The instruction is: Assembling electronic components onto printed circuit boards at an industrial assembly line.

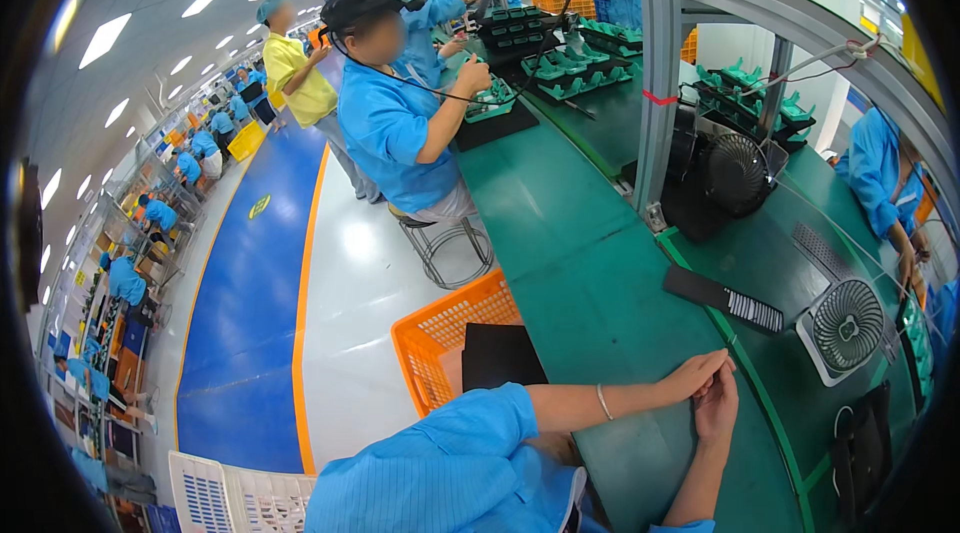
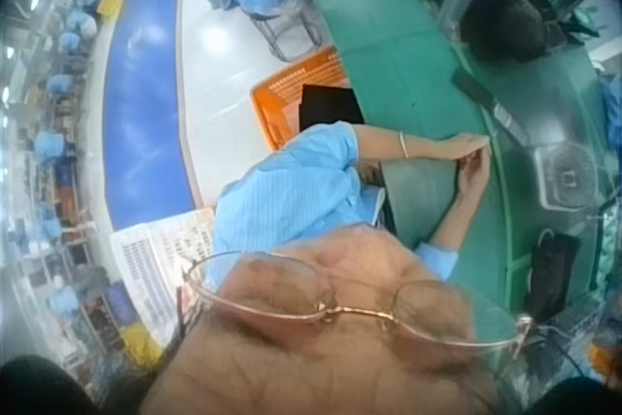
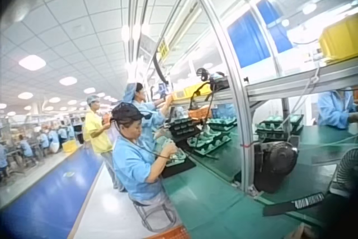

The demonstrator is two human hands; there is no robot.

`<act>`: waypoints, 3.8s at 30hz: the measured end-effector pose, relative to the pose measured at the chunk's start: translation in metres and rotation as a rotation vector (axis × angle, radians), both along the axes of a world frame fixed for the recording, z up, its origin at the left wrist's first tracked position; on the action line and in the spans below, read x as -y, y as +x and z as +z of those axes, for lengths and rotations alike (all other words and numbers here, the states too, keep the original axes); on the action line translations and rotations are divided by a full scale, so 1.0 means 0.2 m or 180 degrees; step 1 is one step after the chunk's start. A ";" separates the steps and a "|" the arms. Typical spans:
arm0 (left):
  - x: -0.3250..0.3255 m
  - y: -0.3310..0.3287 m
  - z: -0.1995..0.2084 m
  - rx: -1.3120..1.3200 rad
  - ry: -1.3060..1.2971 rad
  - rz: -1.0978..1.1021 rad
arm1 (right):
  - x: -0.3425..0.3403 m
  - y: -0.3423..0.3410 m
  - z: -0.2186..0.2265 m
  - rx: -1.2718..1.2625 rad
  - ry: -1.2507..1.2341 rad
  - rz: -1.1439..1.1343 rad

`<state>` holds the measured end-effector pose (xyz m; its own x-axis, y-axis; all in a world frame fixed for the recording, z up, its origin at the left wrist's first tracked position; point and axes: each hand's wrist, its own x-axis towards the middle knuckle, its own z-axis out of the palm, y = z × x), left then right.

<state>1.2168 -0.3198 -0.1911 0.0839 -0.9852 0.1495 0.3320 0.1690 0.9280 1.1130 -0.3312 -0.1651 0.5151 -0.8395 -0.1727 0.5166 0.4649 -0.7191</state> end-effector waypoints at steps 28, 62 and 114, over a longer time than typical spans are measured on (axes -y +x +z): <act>-0.02 0.00 0.02 -0.0011 0.0202 -0.0051 | 0.00 -0.01 -0.01 0.0181 0.0142 0.0130; -0.62 0.95 0.24 0.1768 -0.0746 0.3133 | 0.01 -0.03 -0.03 0.0156 -0.0055 0.0294; -0.52 1.22 0.22 0.2505 0.0905 -0.1117 | -0.80 -0.76 0.02 -0.1966 0.0043 -0.1519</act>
